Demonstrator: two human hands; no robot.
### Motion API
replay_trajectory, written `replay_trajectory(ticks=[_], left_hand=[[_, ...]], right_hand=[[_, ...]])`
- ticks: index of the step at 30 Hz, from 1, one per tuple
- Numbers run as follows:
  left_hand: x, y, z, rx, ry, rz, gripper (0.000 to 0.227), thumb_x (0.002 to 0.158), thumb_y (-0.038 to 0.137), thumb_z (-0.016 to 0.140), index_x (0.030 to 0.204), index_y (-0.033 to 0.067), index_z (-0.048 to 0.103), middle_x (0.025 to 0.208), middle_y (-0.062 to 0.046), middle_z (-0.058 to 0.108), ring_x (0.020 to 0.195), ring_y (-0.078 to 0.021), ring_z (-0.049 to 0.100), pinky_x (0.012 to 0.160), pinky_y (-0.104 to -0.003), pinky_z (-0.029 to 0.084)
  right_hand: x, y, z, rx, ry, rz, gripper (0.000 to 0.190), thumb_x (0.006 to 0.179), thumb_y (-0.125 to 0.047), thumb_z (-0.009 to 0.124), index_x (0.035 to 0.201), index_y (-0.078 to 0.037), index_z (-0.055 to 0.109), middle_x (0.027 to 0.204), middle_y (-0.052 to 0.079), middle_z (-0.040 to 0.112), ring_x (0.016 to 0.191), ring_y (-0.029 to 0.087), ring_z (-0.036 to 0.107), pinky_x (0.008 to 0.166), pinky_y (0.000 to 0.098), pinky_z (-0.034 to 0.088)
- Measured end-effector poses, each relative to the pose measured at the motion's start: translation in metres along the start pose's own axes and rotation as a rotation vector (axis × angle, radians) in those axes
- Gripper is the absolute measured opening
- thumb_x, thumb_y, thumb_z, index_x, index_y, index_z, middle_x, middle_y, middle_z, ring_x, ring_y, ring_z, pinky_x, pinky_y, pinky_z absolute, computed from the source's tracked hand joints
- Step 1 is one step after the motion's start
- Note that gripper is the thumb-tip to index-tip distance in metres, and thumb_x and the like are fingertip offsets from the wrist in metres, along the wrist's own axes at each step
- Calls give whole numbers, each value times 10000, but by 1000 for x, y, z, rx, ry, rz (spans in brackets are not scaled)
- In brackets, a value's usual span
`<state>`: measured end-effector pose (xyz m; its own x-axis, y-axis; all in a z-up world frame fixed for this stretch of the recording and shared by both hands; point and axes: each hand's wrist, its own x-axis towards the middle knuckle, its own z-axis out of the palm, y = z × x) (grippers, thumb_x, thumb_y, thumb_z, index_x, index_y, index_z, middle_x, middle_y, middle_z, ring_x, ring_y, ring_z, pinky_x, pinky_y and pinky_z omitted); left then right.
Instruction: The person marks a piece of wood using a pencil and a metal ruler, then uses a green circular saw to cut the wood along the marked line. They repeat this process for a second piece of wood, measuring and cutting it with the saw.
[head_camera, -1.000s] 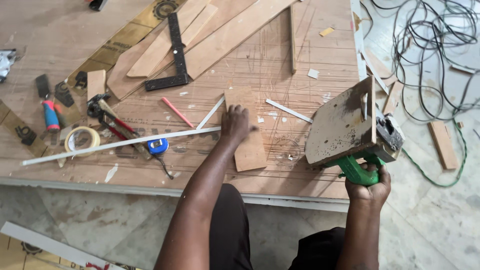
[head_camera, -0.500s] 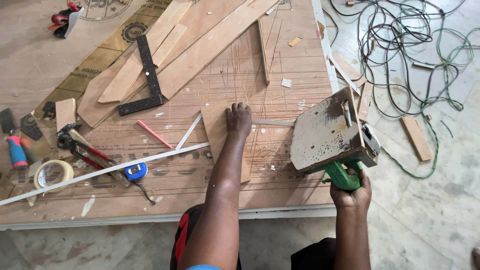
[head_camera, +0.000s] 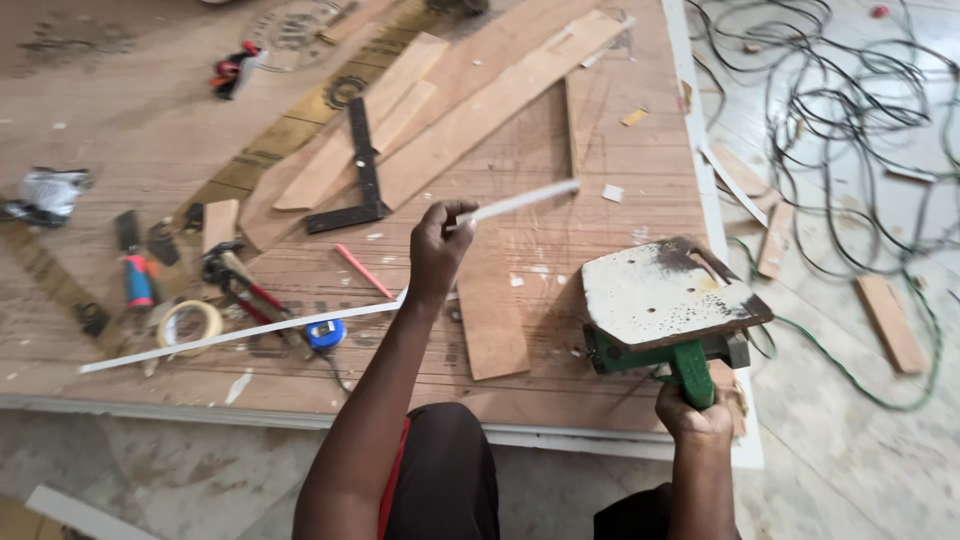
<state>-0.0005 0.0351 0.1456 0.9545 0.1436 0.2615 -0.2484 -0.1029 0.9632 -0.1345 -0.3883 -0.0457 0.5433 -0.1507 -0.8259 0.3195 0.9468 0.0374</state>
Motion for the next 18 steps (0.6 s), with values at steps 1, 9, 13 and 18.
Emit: replay_trajectory(ticks=[1, 9, 13, 18], left_hand=[[-10, 15, -8, -91, -1, 12, 185, 959, 48, 671, 1141, 37, 698, 982, 9, 689, 783, -49, 550, 692, -213, 482], [-72, 110, -51, -363, 45, 51, 260, 956, -6, 634, 1215, -9, 608, 1064, -12, 661, 944, -47, 642, 875, -208, 555], [-88, 139, -58, -285, 44, 40, 377, 937, -43, 646, 1305, -23, 565, 982, -10, 597, 848, -51, 585, 758, -209, 531], [-104, 160, -59, -99, 19, 59, 495, 906, -48, 666, 1358, -10, 469, 952, -6, 585, 846, -49, 615, 759, -208, 577]], right_hand=[[3, 12, 3, -15, 21, 21, 369, 1044, -276, 451, 1105, -39, 727, 988, 71, 800, 887, 193, 792, 735, 329, 685], [25, 89, 29, -249, -120, 121, 317, 1042, -271, 498, 1092, -107, 764, 978, 31, 799, 830, 157, 779, 672, 266, 662], [-2, 97, 33, -360, -176, 145, 359, 1050, -370, 491, 1091, -147, 769, 959, 12, 789, 754, 112, 730, 559, 195, 586], [-16, 99, 36, -504, -184, 154, 428, 1048, -406, 403, 1096, -181, 764, 948, -4, 783, 734, 130, 707, 490, 173, 496]])
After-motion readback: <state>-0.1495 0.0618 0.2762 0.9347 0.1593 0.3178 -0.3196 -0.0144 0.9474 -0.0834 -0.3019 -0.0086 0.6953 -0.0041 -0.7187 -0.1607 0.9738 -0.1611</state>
